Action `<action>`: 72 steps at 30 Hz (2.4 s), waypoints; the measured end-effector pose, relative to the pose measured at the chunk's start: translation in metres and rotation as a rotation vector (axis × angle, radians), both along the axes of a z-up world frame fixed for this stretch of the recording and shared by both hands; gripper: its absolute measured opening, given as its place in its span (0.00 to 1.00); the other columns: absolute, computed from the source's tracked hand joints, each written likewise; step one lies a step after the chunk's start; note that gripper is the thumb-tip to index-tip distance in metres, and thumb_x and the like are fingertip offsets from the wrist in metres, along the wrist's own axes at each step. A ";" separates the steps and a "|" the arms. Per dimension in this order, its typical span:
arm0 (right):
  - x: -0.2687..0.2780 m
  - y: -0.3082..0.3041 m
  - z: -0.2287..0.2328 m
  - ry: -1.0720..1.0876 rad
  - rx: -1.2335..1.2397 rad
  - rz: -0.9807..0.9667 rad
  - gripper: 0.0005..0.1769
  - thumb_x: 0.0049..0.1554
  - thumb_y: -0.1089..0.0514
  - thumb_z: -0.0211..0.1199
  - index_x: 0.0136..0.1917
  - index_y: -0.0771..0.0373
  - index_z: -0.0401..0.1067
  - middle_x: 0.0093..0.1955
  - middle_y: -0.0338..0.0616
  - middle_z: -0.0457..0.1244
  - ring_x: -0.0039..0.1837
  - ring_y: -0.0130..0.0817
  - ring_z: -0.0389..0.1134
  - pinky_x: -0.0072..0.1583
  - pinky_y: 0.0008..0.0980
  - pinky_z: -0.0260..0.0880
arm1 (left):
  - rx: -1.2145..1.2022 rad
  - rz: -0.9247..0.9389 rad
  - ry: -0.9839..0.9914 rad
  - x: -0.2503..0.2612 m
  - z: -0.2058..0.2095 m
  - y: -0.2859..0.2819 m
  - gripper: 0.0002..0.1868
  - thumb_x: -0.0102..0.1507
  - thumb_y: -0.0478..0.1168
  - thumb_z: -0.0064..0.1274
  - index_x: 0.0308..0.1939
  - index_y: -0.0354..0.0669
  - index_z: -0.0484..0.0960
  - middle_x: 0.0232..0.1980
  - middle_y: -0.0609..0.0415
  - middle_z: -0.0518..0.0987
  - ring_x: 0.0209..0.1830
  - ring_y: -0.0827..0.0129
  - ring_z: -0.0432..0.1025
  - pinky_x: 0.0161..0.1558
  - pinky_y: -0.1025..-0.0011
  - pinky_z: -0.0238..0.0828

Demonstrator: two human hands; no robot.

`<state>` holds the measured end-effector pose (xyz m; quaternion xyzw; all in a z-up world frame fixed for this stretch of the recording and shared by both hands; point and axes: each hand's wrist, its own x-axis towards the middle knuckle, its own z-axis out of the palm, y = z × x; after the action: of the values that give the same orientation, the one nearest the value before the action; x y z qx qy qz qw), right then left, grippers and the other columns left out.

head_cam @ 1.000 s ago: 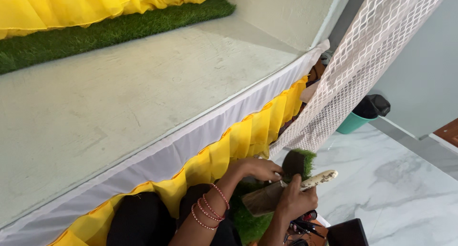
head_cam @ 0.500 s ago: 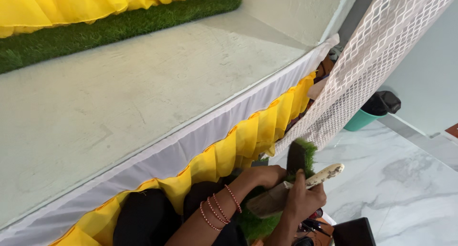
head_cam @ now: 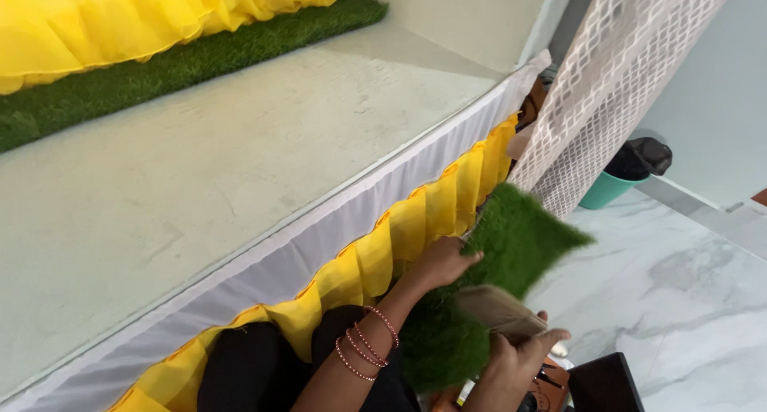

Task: The person applies adhesive to the back of a piece of artificial grass using a brush, then places and smooths it onto a white platform. Afterward, the person wipes a small monitor with a cloth.

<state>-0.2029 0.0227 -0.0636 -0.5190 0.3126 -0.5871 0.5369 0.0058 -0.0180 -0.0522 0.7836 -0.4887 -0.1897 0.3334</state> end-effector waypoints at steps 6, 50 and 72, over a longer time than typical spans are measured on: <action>-0.007 -0.026 -0.039 -0.109 0.245 0.099 0.41 0.65 0.36 0.51 0.75 0.72 0.57 0.69 0.64 0.64 0.65 0.54 0.69 0.64 0.49 0.72 | -0.273 0.012 -0.664 0.005 0.001 -0.004 0.19 0.71 0.44 0.46 0.62 0.48 0.86 0.34 0.33 0.80 0.36 0.41 0.75 0.39 0.47 0.69; 0.021 -0.062 0.026 -0.012 0.583 -0.221 0.25 0.60 0.42 0.62 0.61 0.61 0.75 0.63 0.51 0.66 0.58 0.41 0.67 0.47 0.35 0.75 | -0.383 0.632 1.167 0.035 -0.014 -0.022 0.34 0.65 0.51 0.52 0.72 0.41 0.68 0.81 0.47 0.58 0.83 0.58 0.47 0.76 0.42 0.35; 0.014 -0.059 0.037 -0.163 0.572 -0.231 0.23 0.63 0.42 0.58 0.60 0.61 0.74 0.61 0.45 0.65 0.59 0.32 0.68 0.53 0.35 0.79 | -0.315 0.640 1.183 0.033 -0.011 -0.019 0.39 0.66 0.53 0.54 0.76 0.37 0.61 0.84 0.39 0.48 0.85 0.53 0.41 0.77 0.39 0.30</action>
<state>-0.1891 -0.0360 -0.0263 -0.2594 0.4778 -0.5721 0.6141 0.0392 -0.0369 -0.0630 0.5962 0.0087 -0.4042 0.6935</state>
